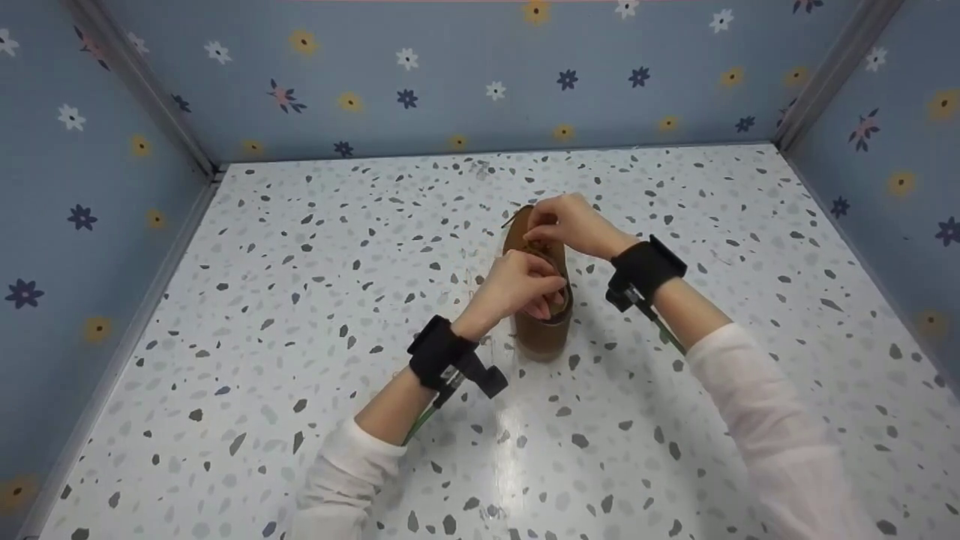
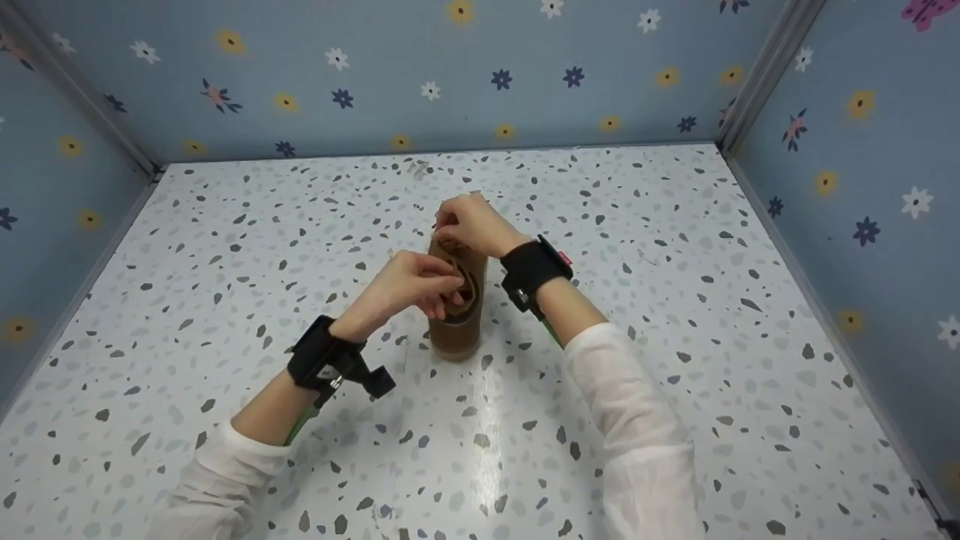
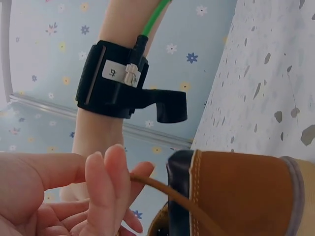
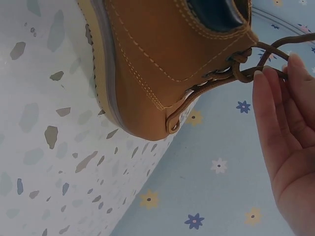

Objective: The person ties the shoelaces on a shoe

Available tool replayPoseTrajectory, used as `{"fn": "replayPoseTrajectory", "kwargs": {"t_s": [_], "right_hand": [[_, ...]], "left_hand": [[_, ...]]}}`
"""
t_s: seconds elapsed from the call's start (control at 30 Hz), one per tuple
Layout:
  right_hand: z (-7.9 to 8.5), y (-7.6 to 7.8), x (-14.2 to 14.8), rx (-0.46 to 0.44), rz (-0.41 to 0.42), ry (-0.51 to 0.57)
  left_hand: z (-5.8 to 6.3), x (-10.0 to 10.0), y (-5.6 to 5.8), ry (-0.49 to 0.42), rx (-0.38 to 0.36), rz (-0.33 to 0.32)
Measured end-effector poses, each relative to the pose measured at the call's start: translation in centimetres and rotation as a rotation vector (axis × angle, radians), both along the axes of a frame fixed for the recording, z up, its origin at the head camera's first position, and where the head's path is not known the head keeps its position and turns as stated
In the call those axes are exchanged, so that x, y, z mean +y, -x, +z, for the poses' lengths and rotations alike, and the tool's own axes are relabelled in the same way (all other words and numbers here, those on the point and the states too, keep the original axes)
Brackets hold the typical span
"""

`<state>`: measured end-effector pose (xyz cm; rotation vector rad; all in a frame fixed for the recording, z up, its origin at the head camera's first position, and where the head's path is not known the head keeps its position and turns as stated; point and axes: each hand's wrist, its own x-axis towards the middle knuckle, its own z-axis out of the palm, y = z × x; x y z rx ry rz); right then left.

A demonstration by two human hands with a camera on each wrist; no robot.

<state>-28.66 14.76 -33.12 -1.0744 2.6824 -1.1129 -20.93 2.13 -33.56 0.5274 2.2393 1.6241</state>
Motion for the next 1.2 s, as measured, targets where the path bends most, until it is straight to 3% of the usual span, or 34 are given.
{"fn": "replayPoseTrajectory", "kwargs": {"t_s": [0.2, 0.57, 0.7, 0.9, 1.03, 1.2], "right_hand": [[0.0, 0.1, 0.1, 0.006, 0.013, 0.002], [-0.2, 0.2, 0.2, 0.027, 0.034, 0.027], [-0.2, 0.2, 0.1, 0.036, 0.033, 0.019], [-0.2, 0.1, 0.1, 0.028, 0.025, 0.014], [-0.1, 0.1, 0.1, 0.026, 0.015, 0.004], [-0.7, 0.8, 0.4, 0.017, 0.000, -0.037]], "left_hand": [[-0.8, 0.7, 0.2, -0.001, 0.023, -0.033], [1.1, 0.9, -1.9, 0.075, 0.054, -0.140], [1.1, 0.7, -1.9, 0.096, 0.064, -0.131], [1.1, -0.2, -1.2, 0.070, 0.137, -0.043], [-0.7, -1.4, 1.0, 0.015, 0.148, 0.049], [-8.4, -2.5, 7.6, -0.034, 0.235, 0.214]]}}
